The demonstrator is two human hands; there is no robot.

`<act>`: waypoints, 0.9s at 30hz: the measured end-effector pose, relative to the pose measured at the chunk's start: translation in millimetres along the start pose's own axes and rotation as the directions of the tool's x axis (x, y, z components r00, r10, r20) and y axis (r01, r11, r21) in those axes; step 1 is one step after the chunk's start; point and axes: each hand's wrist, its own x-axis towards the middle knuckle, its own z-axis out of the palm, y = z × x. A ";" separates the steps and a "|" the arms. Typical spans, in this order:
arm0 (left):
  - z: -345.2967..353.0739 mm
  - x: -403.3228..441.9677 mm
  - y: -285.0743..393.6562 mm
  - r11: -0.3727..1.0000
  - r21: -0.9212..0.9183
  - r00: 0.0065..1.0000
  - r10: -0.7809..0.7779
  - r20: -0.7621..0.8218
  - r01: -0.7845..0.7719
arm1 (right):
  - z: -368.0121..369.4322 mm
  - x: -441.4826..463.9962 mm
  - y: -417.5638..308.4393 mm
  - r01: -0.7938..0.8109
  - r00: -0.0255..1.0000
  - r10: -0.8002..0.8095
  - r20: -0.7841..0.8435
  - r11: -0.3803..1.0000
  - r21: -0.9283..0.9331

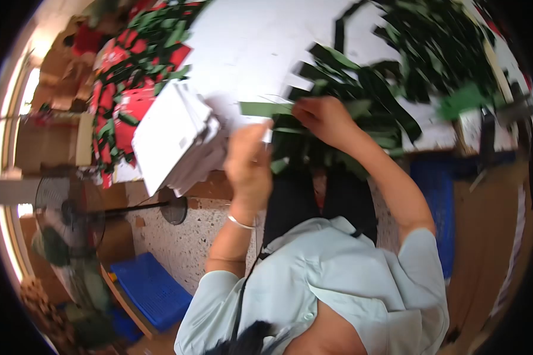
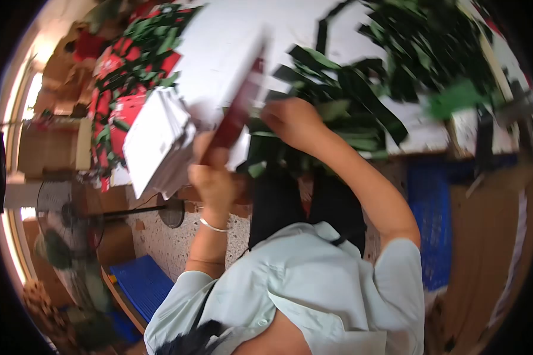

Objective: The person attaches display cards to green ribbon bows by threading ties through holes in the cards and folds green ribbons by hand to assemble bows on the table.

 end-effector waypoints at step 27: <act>76.4 -78.4 -34.9 0.896 0.025 0.804 0.384 0.454 -0.443 | 19.0 -45.9 21.4 0.055 0.997 -0.008 0.079 0.785 -0.616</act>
